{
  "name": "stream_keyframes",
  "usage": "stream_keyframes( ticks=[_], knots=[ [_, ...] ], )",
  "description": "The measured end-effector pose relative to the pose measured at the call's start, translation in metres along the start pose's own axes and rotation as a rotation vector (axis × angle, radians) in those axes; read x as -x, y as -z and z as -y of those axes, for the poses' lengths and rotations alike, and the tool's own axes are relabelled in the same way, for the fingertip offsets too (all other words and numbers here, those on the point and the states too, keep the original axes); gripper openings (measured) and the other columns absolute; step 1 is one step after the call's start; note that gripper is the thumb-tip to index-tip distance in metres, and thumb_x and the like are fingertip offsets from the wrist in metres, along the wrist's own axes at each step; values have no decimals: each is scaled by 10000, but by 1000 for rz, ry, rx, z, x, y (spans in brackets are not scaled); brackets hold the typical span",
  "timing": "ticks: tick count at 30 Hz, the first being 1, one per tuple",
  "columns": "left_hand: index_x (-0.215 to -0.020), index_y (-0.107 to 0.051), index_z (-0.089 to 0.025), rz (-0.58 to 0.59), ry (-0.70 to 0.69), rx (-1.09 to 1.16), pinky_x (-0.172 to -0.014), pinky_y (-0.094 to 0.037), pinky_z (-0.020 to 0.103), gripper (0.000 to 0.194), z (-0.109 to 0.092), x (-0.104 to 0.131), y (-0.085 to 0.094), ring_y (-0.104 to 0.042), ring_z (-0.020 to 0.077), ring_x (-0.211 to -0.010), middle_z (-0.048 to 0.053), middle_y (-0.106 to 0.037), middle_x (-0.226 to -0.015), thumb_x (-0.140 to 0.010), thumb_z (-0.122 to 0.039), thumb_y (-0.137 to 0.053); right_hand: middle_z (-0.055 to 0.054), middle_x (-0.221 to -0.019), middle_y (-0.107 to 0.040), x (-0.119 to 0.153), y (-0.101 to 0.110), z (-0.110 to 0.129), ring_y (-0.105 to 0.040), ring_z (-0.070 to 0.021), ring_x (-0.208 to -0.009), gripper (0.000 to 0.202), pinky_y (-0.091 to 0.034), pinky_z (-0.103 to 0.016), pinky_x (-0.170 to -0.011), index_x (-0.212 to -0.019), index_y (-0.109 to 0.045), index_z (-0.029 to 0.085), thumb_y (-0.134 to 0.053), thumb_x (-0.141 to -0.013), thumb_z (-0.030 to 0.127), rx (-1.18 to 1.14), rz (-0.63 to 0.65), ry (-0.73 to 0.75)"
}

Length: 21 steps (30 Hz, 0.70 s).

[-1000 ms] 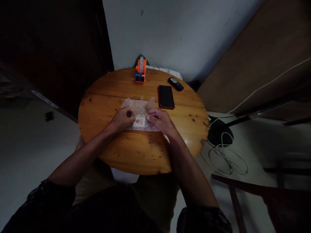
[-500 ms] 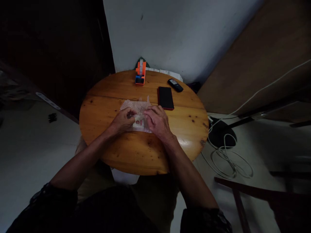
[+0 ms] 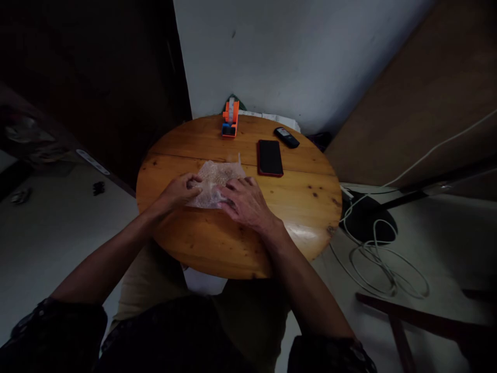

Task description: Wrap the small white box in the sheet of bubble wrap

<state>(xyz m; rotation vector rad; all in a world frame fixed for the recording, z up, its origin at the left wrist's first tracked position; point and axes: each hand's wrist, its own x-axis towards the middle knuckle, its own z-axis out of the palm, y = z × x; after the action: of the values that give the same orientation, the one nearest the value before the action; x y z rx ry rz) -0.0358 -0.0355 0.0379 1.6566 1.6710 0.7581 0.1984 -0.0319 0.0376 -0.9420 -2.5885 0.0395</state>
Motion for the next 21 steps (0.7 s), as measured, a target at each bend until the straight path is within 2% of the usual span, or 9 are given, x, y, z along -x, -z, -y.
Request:
stream_keyframes(
  ticks=[3,7,9,12,15,18,21],
  knots=[
    [-1028,-677,-177,-31,0,-131,-576,-385,267,376,4,-2,-1,-501,151,-629,-26,-532,-691,-691,-331,-615,-130,-1180,-651,-1,4,8,-563,-303,-1025,355,-321,-465,-933,-1315,-662,262,-550,-989,346,76,66,-25],
    [-1103,-672,-164,-77,1,-295,-653,-429,277,447,2,-5,-2,-571,175,-732,-2,-596,-782,-690,-336,-659,-148,-1211,-633,-2,9,18,-552,-312,-1056,312,-317,-477,-946,-1250,-692,246,-512,-1007,325,122,129,-73],
    [-1177,-643,-140,-46,63,-322,-676,-454,277,514,-1,-3,3,-607,183,-760,13,-634,-820,-716,-364,-683,-149,-1208,-632,-3,10,21,-545,-317,-1071,313,-318,-476,-944,-1246,-690,242,-504,-1010,330,129,139,-82],
    [-1232,-595,-125,65,271,-232,-598,-462,268,540,-7,4,12,-631,180,-686,27,-671,-829,-755,-360,-692,-147,-1202,-631,-4,9,22,-538,-324,-1086,311,-312,-482,-955,-1230,-689,237,-490,-1013,340,138,129,-67],
    [-1104,-624,-151,139,427,-72,-485,-406,249,409,-11,10,16,-606,168,-561,20,-673,-749,-761,-358,-712,-155,-1212,-625,-5,7,21,-536,-327,-1086,308,-300,-496,-972,-1207,-692,226,-486,-1012,347,148,122,-56],
    [-861,-628,-160,120,469,72,-447,-337,224,203,-14,11,11,-544,129,-487,2,-624,-633,-753,-310,-714,-160,-1215,-623,-6,5,20,-537,-321,-1076,313,-295,-493,-977,-1202,-695,217,-490,-1010,353,149,116,-54],
    [-759,-605,-159,58,426,237,-470,-337,206,113,-19,10,2,-501,94,-487,-21,-586,-601,-730,-235,-683,-156,-1190,-631,-7,4,19,-542,-314,-1067,312,-302,-481,-966,-1178,-706,216,-489,-1009,363,142,103,-55]
  ],
)
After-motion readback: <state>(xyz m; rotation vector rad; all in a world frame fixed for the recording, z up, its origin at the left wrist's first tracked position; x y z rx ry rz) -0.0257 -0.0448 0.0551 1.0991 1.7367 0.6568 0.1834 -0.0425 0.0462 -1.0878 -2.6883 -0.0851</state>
